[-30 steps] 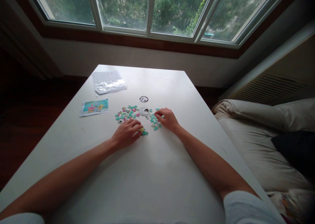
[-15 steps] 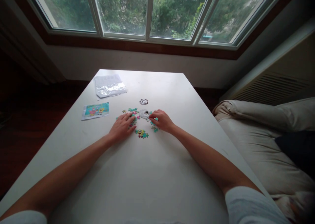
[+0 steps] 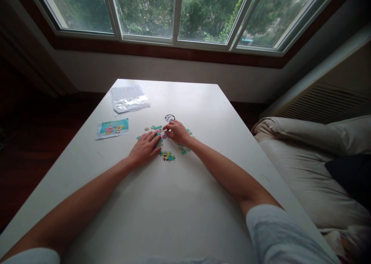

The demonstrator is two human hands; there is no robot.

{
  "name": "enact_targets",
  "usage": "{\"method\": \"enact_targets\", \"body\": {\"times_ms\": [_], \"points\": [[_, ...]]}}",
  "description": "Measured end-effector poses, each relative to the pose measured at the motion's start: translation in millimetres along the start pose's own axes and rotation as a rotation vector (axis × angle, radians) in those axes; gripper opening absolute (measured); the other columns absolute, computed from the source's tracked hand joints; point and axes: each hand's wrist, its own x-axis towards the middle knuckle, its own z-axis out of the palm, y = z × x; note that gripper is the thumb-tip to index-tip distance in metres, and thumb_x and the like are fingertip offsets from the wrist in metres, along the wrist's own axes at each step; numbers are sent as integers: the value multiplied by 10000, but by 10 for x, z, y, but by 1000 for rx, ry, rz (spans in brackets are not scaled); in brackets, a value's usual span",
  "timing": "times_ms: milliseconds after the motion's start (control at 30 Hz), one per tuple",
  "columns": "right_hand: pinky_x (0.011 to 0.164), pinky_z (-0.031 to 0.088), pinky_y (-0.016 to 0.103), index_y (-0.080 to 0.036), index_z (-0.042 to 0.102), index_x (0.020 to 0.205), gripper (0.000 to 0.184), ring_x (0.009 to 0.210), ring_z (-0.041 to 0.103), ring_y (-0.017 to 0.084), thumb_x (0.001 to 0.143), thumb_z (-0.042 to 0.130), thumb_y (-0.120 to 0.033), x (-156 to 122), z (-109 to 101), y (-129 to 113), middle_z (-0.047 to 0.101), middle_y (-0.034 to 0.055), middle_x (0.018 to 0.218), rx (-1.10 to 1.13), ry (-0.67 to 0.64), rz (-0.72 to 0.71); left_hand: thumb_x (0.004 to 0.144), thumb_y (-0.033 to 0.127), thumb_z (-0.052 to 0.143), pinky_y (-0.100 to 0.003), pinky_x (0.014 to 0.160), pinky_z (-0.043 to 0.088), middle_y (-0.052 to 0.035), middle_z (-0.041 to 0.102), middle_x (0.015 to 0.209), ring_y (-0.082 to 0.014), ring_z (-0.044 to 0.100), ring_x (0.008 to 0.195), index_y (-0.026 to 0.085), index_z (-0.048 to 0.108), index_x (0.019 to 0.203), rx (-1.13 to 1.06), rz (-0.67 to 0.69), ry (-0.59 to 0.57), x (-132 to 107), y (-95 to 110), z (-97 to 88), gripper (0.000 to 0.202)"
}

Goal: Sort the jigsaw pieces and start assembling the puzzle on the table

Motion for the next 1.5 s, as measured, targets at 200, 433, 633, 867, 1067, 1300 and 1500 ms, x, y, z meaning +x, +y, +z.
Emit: {"method": "enact_targets", "body": {"times_ms": [200, 433, 633, 867, 1067, 1300, 1500], "points": [[919, 402, 373, -228, 748, 1071, 200, 1028, 541, 253, 941, 635, -329, 69, 74, -97, 661, 94, 1023, -126, 6, 50, 1002, 456, 484, -558, 1214, 264, -104, 394, 1595, -306, 309, 1486, 278, 471, 1498, 0, 24, 7, -18, 32, -42, 527], [906, 414, 386, -215, 717, 1036, 180, 1059, 529, 272, 943, 637, -346, 102, 92, -173, 645, 111, 1052, -133, 3, 132, 987, 453, 500, -567, 1211, 265, -111, 397, 1594, -316, 318, 1483, 267, 463, 1499, 5, -21, 36, -13, 38, -23, 546], [888, 415, 374, -213, 697, 991, 117, 1050, 533, 268, 909, 645, -278, 191, 130, -129, 645, 107, 1073, -110, -37, 194, 992, 326, 480, -511, 1200, 328, -93, 519, 1497, -275, 425, 1408, 242, 617, 1336, -54, 70, 64, 25, 53, -106, 380], [861, 388, 338, -218, 679, 913, 81, 942, 579, 216, 857, 630, -185, 166, 106, -80, 698, 44, 955, -7, 8, 150, 974, 237, 485, -522, 1177, 371, -77, 589, 1422, -265, 444, 1389, 260, 676, 1260, -91, 96, 81, 47, 11, -91, 344], [770, 426, 272, -212, 678, 886, 65, 792, 613, 155, 830, 666, -182, -37, -20, -61, 717, 7, 850, 213, 69, 159, 986, 208, 463, -505, 1159, 405, -53, 610, 1400, -249, 473, 1357, 275, 717, 1187, -103, 78, 126, 49, -17, -81, 331], [681, 437, 239, -211, 701, 970, 140, 666, 581, 113, 853, 671, -281, -456, -188, -86, 701, -23, 771, 486, 14, 176, 987, 222, 487, -477, 1144, 420, -36, 648, 1337, -243, 494, 1318, 273, 747, 1072, -150, 153, 123, 51, 26, -101, 278], [646, 422, 232, -207, 713, 1031, 189, 653, 548, 107, 887, 618, -282, -699, -212, -149, 715, -7, 814, 602, -45, 168, 987, 244, 502, -486, 1150, 405, -40, 658, 1322, -241, 498, 1316, 274, 733, 1109, -176, 119, 144, 42, 45, -93, 263]]}}
